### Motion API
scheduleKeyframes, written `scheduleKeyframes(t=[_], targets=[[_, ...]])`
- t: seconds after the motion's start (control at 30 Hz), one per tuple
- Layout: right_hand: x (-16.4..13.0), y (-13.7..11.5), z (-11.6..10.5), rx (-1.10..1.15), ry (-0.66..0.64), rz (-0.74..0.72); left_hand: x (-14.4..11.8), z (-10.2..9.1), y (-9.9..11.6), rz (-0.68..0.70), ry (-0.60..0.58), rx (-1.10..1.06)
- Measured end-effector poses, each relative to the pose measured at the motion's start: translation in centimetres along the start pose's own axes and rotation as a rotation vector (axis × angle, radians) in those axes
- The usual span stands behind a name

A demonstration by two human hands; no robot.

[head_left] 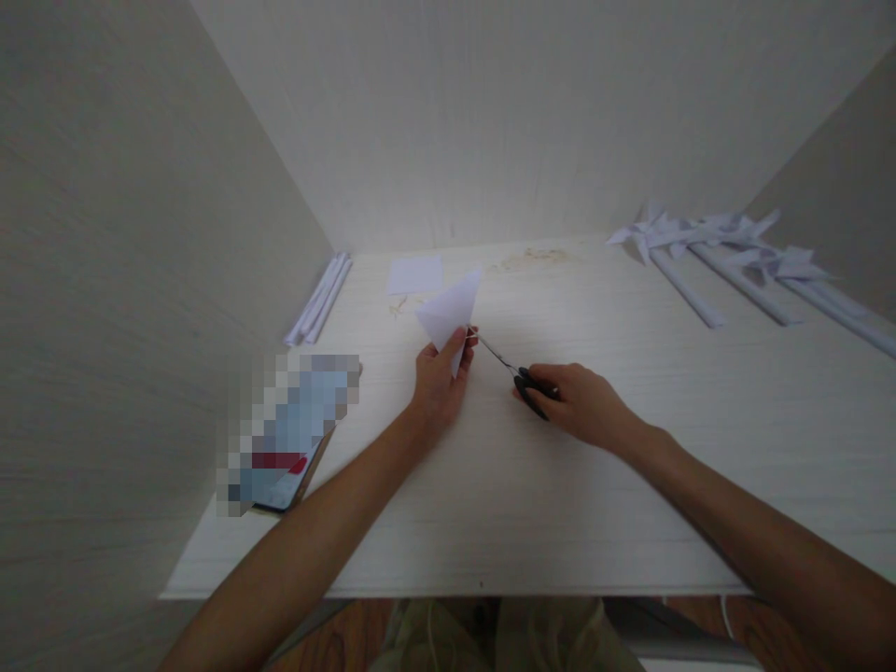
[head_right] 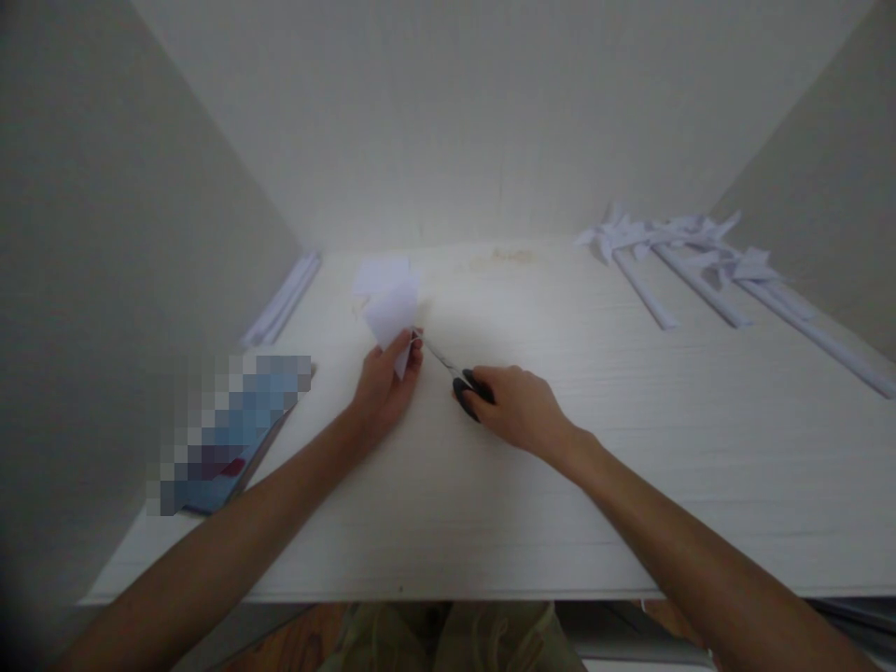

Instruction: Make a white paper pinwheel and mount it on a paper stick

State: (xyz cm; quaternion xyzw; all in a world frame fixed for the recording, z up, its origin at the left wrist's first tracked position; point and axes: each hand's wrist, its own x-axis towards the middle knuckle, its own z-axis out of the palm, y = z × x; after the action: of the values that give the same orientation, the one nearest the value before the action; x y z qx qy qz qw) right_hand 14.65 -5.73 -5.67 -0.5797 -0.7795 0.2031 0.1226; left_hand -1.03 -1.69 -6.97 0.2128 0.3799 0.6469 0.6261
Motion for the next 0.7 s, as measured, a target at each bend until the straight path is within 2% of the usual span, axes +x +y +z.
scheduleKeyframes(t=[0.33,0.7], targets=[[-0.1,-1.0,0.4,-0.106,0.022,0.059,0.3,-0.1,-0.1,-0.004,0.019,0.006],[-0.1,-1.3,0.8,-0.11,0.023,0.075,0.2,-0.1,0.0,0.004,0.012,0.0]])
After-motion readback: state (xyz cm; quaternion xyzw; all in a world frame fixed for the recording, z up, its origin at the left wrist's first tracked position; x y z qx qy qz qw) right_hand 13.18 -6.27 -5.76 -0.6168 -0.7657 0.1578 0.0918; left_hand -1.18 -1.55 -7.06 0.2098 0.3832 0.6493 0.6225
